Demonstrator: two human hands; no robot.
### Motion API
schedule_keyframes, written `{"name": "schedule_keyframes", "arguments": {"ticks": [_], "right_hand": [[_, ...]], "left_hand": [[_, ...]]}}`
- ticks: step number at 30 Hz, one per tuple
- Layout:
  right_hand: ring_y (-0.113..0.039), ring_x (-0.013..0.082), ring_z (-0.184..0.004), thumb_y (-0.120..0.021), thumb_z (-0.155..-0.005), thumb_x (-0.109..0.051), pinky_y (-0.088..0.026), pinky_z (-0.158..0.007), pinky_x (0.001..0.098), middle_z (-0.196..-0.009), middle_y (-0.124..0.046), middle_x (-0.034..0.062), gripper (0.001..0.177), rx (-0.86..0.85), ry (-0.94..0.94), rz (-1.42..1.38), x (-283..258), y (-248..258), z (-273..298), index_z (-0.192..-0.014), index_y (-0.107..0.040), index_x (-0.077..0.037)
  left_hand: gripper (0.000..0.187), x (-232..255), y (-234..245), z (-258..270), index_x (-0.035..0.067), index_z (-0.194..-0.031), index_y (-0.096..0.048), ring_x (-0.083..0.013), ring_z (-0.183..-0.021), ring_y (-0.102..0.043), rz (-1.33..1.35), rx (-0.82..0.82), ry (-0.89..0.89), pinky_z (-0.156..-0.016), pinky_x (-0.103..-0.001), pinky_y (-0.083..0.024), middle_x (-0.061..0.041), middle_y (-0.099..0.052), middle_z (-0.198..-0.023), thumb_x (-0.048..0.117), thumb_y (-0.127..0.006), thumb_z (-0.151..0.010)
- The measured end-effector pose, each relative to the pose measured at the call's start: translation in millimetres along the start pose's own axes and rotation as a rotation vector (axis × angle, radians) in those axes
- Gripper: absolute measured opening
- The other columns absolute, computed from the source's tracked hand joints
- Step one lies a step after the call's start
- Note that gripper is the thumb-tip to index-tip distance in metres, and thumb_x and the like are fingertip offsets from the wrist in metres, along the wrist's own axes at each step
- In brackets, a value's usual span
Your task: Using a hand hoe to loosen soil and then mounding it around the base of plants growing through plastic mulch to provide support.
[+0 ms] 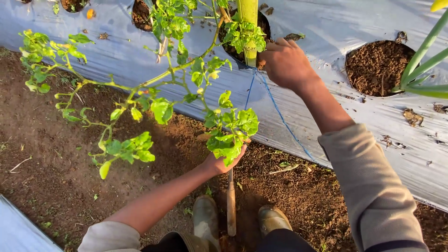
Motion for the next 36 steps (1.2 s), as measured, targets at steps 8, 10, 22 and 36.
{"name": "schedule_keyframes", "arguments": {"ticks": [8,10,22,36], "right_hand": [[-0.061,0.0385,-0.092,-0.05,-0.091,0.001,-0.047,-0.084,0.0499,-0.105,-0.071,0.017,0.029,0.421,0.004,-0.304,22.1,48.4,11.0,-0.11,-0.072,0.001],[-0.057,0.0349,-0.083,-0.053,-0.092,-0.004,-0.047,-0.078,0.0476,-0.096,-0.069,0.01,0.021,0.383,-0.031,-0.202,23.2,40.3,16.6,-0.101,-0.072,-0.006],[-0.064,0.0378,-0.108,-0.052,-0.088,-0.004,-0.041,-0.112,0.0522,-0.121,-0.073,0.0201,0.026,0.333,-0.025,-0.172,1.5,23.6,7.4,-0.105,-0.071,0.003],[-0.056,0.0396,-0.133,-0.053,-0.088,-0.003,-0.032,-0.117,0.0596,-0.133,-0.069,0.0195,0.042,0.37,-0.101,-0.363,-1.9,23.6,22.8,-0.126,-0.072,-0.001]], "left_hand": [[0.046,4.7,1.8,2.5,0.015,-0.126,-0.066,-0.0199,-0.092,-0.06,0.036,-0.057,0.063,-0.088,-0.041,-0.045,-0.003,-0.064,-0.099,0.047,-0.041,-0.106],[0.049,7.6,1.4,2.6,0.017,-0.126,-0.065,-0.0223,-0.105,-0.059,0.062,-0.071,0.079,-0.096,-0.042,-0.043,-0.003,-0.063,-0.111,0.053,-0.038,-0.105],[0.056,8.7,-8.2,11.3,0.027,-0.142,-0.055,-0.0269,-0.064,-0.062,0.006,-0.277,0.388,-0.077,-0.051,-0.047,0.001,-0.05,-0.155,0.056,-0.033,-0.1],[0.038,61.7,21.8,-24.4,0.004,-0.126,-0.069,-0.0267,-0.123,-0.058,-0.005,-0.018,0.048,-0.107,-0.048,-0.046,-0.01,-0.064,-0.123,0.028,-0.049,-0.103]]}}
Point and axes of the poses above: each hand's wrist, its own z-axis away from the middle knuckle, its own y-axis out of the back of the hand, x = y × z, the point moved 8 cm from there along -z, towards the middle knuckle
